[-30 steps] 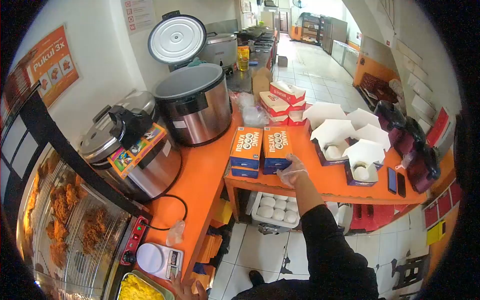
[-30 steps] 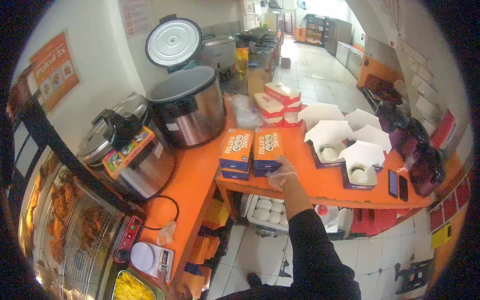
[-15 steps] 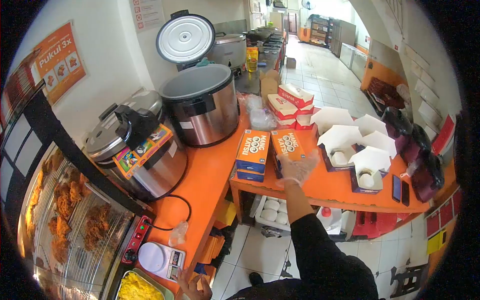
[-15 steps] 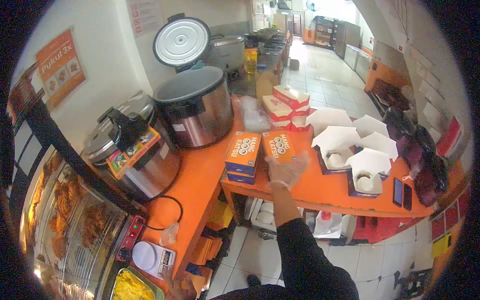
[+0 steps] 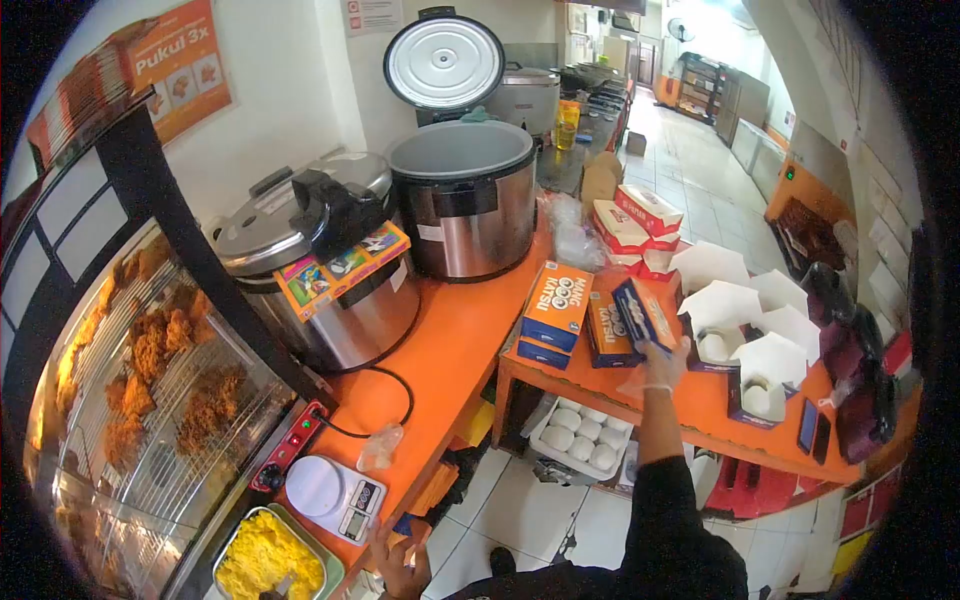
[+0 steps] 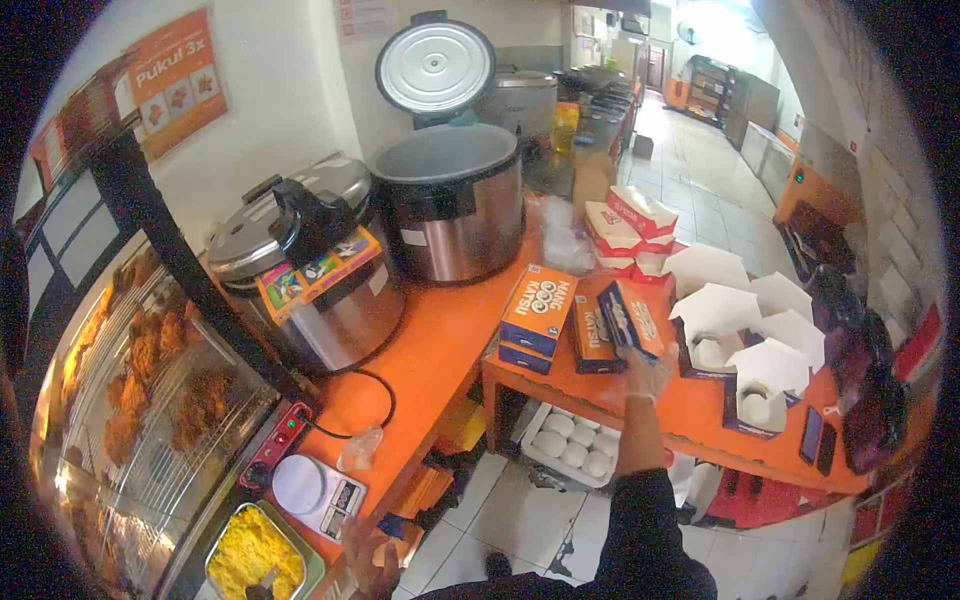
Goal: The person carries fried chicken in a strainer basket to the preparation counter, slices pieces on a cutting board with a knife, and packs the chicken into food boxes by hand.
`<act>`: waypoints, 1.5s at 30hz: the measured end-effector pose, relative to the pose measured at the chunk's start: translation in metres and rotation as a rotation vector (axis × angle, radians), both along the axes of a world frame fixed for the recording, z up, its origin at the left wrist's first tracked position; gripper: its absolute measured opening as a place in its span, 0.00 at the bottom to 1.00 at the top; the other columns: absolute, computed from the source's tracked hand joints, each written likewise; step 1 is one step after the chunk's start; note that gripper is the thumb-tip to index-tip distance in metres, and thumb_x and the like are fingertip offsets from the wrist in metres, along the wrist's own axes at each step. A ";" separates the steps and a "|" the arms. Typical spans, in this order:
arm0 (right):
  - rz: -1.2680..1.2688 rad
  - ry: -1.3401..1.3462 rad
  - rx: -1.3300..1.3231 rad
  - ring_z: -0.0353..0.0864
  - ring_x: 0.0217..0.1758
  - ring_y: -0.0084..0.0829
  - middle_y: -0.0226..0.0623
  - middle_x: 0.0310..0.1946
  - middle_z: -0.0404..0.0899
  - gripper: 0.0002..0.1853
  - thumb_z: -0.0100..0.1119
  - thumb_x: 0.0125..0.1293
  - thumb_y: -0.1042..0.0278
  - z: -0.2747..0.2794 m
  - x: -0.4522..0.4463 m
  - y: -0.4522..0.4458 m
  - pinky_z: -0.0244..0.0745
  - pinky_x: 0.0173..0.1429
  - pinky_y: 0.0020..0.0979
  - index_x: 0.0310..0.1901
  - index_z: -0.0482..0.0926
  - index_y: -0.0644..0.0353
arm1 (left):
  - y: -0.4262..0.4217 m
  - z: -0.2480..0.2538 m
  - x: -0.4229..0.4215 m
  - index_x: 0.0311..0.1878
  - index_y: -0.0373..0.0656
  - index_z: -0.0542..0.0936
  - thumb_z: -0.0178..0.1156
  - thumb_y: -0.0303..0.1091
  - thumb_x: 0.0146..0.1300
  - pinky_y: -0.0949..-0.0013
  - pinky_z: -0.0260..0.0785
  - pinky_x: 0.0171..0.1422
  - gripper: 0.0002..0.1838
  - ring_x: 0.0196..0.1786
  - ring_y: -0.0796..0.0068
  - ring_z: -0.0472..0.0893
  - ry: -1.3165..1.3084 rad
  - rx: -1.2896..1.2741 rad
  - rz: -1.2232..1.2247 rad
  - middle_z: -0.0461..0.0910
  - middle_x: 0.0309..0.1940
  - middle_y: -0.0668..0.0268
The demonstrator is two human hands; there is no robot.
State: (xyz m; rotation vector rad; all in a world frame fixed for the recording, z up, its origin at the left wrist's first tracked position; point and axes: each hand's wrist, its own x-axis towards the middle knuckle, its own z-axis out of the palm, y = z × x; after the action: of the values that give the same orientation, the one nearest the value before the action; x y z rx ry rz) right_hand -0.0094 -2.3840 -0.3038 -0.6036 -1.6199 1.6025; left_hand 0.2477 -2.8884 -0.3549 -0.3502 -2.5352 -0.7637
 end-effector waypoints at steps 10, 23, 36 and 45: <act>0.612 0.183 -0.202 0.68 0.60 0.37 0.40 0.59 0.64 0.57 0.76 0.30 0.68 0.026 0.185 -0.133 0.66 0.63 0.33 0.66 0.54 0.58 | 0.113 0.008 -0.063 0.71 0.48 0.47 0.69 0.46 0.46 0.55 0.36 0.74 0.53 0.74 0.62 0.45 -0.757 1.687 -0.877 0.47 0.71 0.60; 1.699 -0.219 0.989 0.62 0.62 0.53 0.59 0.57 0.62 0.55 0.73 0.35 0.49 0.102 0.324 -0.428 0.58 0.66 0.43 0.61 0.55 0.75 | -0.075 0.029 0.153 0.62 0.35 0.62 0.62 0.21 0.37 0.50 0.68 0.61 0.41 0.56 0.54 0.74 -0.207 2.224 -0.524 0.72 0.55 0.51; 2.571 -1.134 -0.559 0.82 0.37 0.32 0.40 0.34 0.81 0.15 0.52 0.62 0.64 0.079 0.509 -0.706 0.76 0.42 0.33 0.43 0.77 0.68 | -0.191 -0.016 0.506 0.62 0.35 0.64 0.60 0.35 0.34 0.47 0.59 0.67 0.43 0.59 0.50 0.72 0.820 2.160 -0.124 0.71 0.57 0.50; 2.007 0.631 1.668 0.68 0.61 0.40 0.49 0.59 0.65 0.42 0.63 0.46 0.41 0.062 0.580 -0.874 0.68 0.59 0.38 0.61 0.64 0.56 | -0.212 -0.020 0.595 0.63 0.38 0.63 0.60 0.36 0.34 0.45 0.55 0.69 0.44 0.63 0.49 0.67 1.444 1.789 0.319 0.67 0.60 0.52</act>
State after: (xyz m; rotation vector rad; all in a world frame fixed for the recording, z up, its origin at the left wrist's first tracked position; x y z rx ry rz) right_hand 0.5709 -3.2581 -0.2415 2.6006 -2.0194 0.3005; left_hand 0.8426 -3.1000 -0.3745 0.1572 -0.1200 -1.4480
